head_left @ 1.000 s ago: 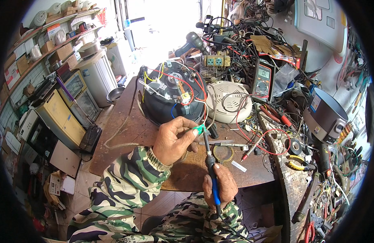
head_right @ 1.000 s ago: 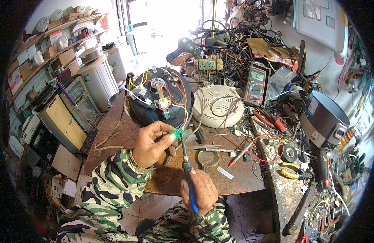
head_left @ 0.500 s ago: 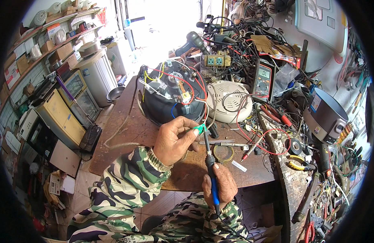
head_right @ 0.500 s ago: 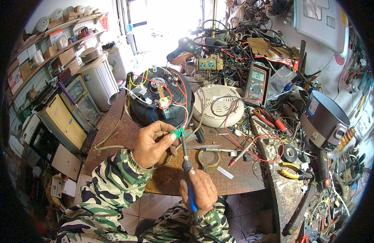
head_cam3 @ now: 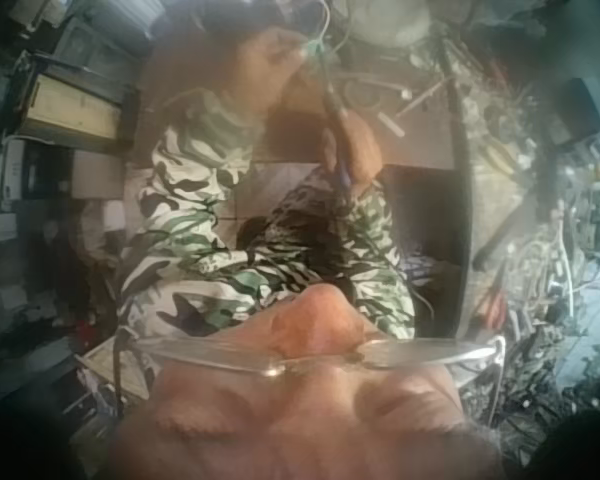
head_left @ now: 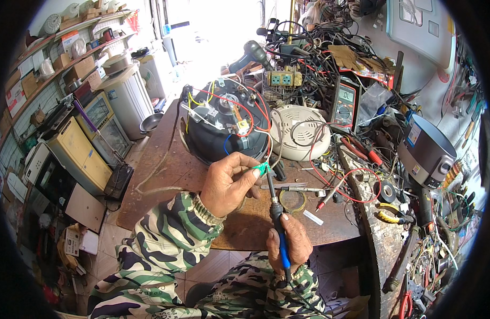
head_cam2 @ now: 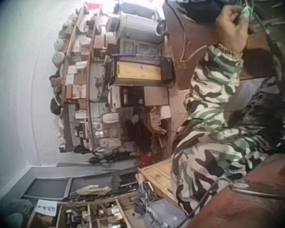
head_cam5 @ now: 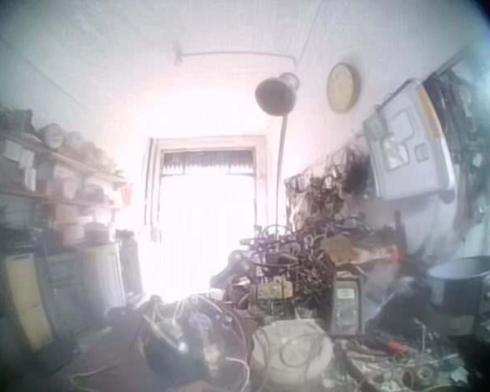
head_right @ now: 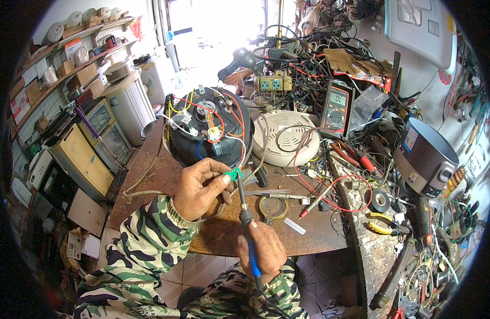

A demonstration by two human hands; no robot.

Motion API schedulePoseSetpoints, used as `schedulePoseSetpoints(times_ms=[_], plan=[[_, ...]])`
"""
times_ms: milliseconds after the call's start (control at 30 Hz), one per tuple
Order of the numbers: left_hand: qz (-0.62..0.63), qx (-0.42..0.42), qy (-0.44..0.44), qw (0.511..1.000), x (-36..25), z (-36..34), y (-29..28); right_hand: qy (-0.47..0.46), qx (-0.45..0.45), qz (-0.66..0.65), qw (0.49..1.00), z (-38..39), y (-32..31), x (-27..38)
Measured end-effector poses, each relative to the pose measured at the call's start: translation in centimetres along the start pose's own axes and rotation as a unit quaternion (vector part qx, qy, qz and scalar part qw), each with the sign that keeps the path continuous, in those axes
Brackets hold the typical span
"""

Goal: The person solders a small green circuit board using a soldering iron and solder wire. They hold the board with one hand and apply heat and solder to specific points on the board with the other hand.

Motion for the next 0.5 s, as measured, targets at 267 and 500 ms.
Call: schedulePoseSetpoints(times_ms=[267,500], plan=[[0.008,0.0,-0.005,1.0,0.04,0.02,0.02,0.004,-0.005,-0.022,1.0,-0.07,-0.06,-0.29],[0.002,0.003,-0.002,1.0,0.01,-0.07,0.07,0.028,-0.001,-0.038,0.999,-0.09,-0.35,-0.49]])
Point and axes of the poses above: each hand's wrist, its own z-axis away from the middle knuckle, its own y-axis out of the palm, x = y × z, the point moved 10 cm from there along -z, towards the middle knuckle, and after that the axes turned 4 degrees about -z, right-handed, at the moved point
